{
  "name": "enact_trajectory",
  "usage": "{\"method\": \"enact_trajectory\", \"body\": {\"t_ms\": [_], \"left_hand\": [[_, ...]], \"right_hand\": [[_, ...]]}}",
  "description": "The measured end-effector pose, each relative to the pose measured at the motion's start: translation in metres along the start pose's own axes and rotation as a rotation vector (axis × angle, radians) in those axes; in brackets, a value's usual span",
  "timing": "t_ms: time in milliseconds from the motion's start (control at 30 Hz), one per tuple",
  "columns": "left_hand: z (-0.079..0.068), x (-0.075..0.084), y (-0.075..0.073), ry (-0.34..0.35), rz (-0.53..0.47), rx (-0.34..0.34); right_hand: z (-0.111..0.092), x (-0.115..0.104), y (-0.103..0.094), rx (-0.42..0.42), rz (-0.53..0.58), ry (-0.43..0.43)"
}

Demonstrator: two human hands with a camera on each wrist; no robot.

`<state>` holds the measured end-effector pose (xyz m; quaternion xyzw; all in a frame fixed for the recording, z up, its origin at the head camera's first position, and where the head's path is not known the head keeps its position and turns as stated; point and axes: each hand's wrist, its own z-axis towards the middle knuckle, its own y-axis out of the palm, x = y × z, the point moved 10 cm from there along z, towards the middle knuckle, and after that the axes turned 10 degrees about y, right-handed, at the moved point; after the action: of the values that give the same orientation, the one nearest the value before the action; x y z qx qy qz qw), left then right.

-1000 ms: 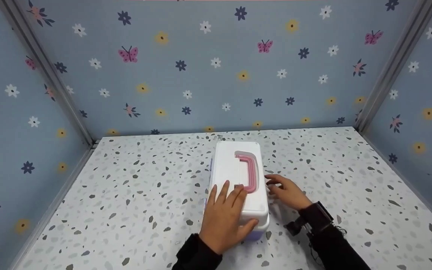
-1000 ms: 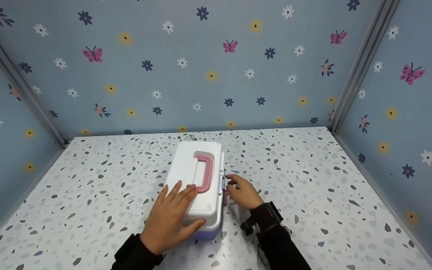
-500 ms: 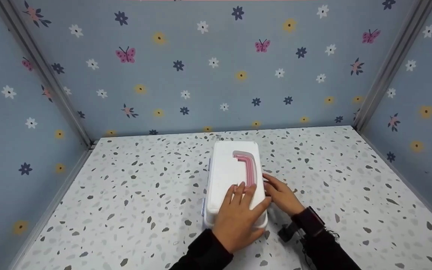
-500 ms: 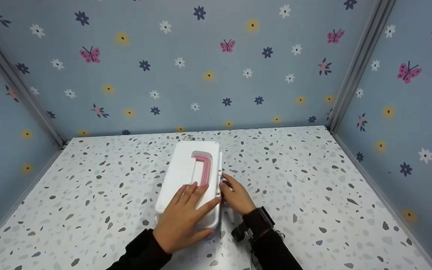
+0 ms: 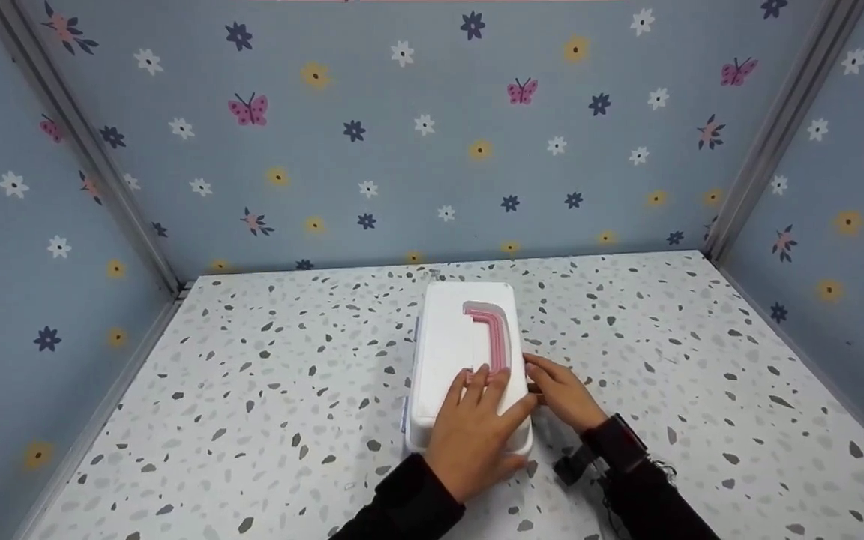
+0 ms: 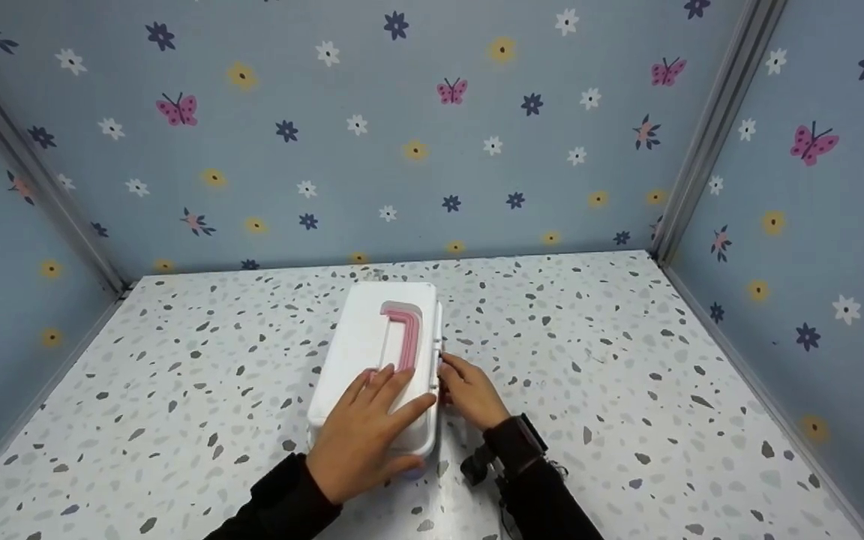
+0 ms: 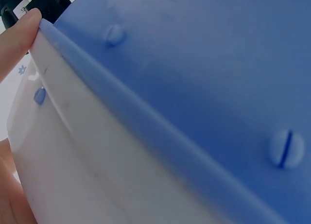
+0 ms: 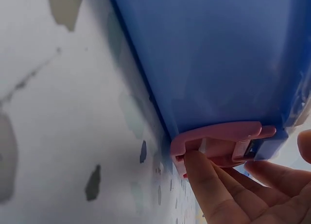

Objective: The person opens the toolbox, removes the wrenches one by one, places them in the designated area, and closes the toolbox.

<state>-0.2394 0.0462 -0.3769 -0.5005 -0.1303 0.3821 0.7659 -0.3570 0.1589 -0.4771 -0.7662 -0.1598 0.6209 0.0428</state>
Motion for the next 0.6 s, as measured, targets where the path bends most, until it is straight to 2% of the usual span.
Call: {"method": "enact_trajectory", "body": {"t_ms": [267, 600], "left_hand": [[-0.002, -0.011, -0.018, -0.031, -0.049, 0.053], [-0.009, -0.029, -0.049, -0.075, -0.104, 0.22]], "right_hand": [[-0.002, -0.006, 0.005, -0.067, -0.013, -0.076], [-0.005, -0.012, 0.006, -0.068, -0.034, -0.103]]}}
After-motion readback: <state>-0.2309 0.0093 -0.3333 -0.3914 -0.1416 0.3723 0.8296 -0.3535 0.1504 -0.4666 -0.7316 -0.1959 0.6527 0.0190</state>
